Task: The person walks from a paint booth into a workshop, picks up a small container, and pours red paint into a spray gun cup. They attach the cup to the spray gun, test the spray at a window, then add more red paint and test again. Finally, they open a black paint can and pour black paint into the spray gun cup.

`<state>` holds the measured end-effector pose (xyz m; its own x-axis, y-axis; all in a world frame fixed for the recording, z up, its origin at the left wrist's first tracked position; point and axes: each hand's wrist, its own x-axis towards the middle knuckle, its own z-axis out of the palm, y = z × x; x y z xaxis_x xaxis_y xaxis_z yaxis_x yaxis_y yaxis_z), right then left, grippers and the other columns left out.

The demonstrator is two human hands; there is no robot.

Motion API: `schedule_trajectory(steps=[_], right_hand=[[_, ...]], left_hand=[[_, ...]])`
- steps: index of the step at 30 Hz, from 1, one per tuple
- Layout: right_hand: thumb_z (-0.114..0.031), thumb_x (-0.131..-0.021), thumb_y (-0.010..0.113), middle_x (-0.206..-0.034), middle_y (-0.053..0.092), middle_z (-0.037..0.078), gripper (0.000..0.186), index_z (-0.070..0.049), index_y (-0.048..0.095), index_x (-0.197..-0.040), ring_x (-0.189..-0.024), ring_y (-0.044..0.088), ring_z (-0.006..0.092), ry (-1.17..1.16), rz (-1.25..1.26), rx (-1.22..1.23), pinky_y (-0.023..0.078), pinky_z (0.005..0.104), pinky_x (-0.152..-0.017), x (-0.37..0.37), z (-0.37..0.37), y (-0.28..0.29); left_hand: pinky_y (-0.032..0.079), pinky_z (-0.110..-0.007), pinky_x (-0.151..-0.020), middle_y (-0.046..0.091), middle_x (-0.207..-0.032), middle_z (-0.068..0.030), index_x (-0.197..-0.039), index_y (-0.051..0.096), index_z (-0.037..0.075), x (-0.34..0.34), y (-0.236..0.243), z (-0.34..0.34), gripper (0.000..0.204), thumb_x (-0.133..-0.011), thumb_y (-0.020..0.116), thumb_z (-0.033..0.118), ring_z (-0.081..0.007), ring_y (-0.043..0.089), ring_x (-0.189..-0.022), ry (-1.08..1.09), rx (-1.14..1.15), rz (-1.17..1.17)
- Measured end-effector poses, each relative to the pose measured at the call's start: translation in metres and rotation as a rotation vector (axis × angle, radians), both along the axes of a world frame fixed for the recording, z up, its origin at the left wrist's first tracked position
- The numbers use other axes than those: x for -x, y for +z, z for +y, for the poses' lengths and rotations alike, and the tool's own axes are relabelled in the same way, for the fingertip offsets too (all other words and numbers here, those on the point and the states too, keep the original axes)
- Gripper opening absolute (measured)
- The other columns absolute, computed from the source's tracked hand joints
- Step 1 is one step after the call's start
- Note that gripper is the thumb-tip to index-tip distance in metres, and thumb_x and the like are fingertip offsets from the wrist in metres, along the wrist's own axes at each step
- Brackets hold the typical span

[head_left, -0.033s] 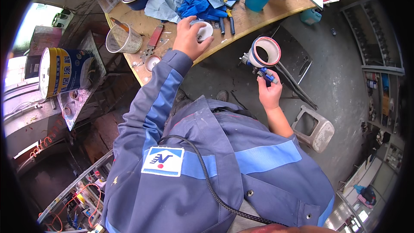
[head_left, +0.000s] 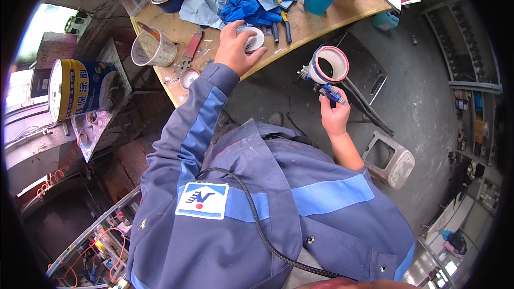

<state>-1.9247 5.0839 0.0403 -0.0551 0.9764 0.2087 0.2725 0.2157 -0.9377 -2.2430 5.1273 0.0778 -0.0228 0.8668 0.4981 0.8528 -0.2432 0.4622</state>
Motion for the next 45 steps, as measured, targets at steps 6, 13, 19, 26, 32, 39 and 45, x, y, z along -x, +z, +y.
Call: schedule_trajectory(steps=[6, 13, 19, 26, 32, 39, 45], right_hand=[[0.0, -0.09, 0.066, -0.092, 0.068, 0.004, 0.022, 0.004, 0.061, -0.111, -0.083, 0.063, 0.0088, 0.054, 0.004, 0.038, 0.051, 0.0238, -0.076, -0.004, 0.001, -0.003], [0.001, -0.09, 0.067, -0.094, 0.069, 0.004, 0.023, 0.004, 0.061, -0.112, -0.084, 0.063, 0.0088, 0.07, 0.017, 0.025, 0.052, 0.0239, -0.078, -0.006, 0.002, -0.006], [0.0, -0.089, 0.068, -0.092, 0.069, 0.005, 0.021, 0.004, 0.063, -0.109, -0.082, 0.064, 0.0099, 0.071, -0.002, -0.004, 0.052, 0.0246, -0.075, -0.002, 0.003, -0.004], [-0.003, -0.089, 0.069, -0.089, 0.069, 0.008, 0.016, 0.002, 0.065, -0.104, -0.078, 0.065, 0.0111, 0.077, -0.008, -0.08, 0.052, 0.0252, -0.071, 0.005, 0.007, -0.001], [-0.001, -0.09, 0.069, -0.089, 0.069, 0.007, 0.017, 0.003, 0.065, -0.106, -0.079, 0.064, 0.0099, 0.056, 0.002, -0.122, 0.052, 0.0243, -0.071, 0.012, -0.005, 0.005], [-0.003, -0.088, 0.07, -0.087, 0.068, 0.008, 0.017, 0.001, 0.065, -0.105, -0.078, 0.065, 0.0118, -0.132, -0.044, -0.115, 0.053, 0.0262, -0.07, 0.045, -0.064, 0.023], [-0.002, -0.087, 0.07, -0.086, 0.069, 0.011, 0.018, -0.001, 0.066, -0.104, -0.074, 0.067, 0.0168, -0.3, -0.051, -0.025, 0.053, 0.0283, -0.067, 0.074, -0.149, 0.032]], left_hand=[[0.046, -0.047, -0.104, 0.047, -0.138, -0.0218, -0.107, 0.069, 0.01, 0.004, 0.002, -0.003, 0.045, -0.068, 0.088, 0.023, -0.0418, 0.045, -0.128, -0.061, 0.01, 0.081], [0.037, -0.05, -0.11, 0.058, -0.13, -0.0078, -0.106, 0.071, 0.015, 0.004, -0.003, -0.021, 0.042, -0.067, 0.085, 0.02, -0.0339, 0.048, -0.129, 0.02, -0.131, 0.336], [0.036, -0.049, -0.11, 0.069, -0.112, 0.0038, -0.109, 0.072, 0.019, 0.006, -0.017, -0.024, 0.039, -0.072, 0.082, 0.019, -0.0263, 0.055, -0.121, 0.047, -0.218, 0.392], [0.03, -0.052, -0.114, 0.059, -0.132, -0.0062, -0.13, 0.062, 0.019, 0.009, -0.006, -0.045, 0.064, -0.072, 0.084, 0.036, -0.0313, 0.048, -0.129, 0.162, -0.181, 0.416], [0.038, -0.053, -0.108, 0.045, -0.146, -0.0191, -0.141, 0.055, 0.021, 0.1, 0.003, -0.104, 0.082, -0.067, 0.083, 0.044, -0.0442, 0.043, -0.131, 0.225, 0.426, 0.536], [0.049, -0.041, -0.099, 0.06, -0.125, -0.0135, -0.13, 0.059, 0.01, 0.13, 0.023, -0.102, 0.063, -0.071, 0.082, 0.014, -0.0348, 0.059, -0.112, -0.103, 0.364, 0.206], [0.049, -0.042, -0.103, 0.051, -0.133, -0.0168, -0.139, 0.035, 0.005, 0.033, 0.101, -0.106, 0.076, -0.081, 0.084, 0.014, -0.0298, 0.059, -0.122, -0.695, 0.234, -1.083]])
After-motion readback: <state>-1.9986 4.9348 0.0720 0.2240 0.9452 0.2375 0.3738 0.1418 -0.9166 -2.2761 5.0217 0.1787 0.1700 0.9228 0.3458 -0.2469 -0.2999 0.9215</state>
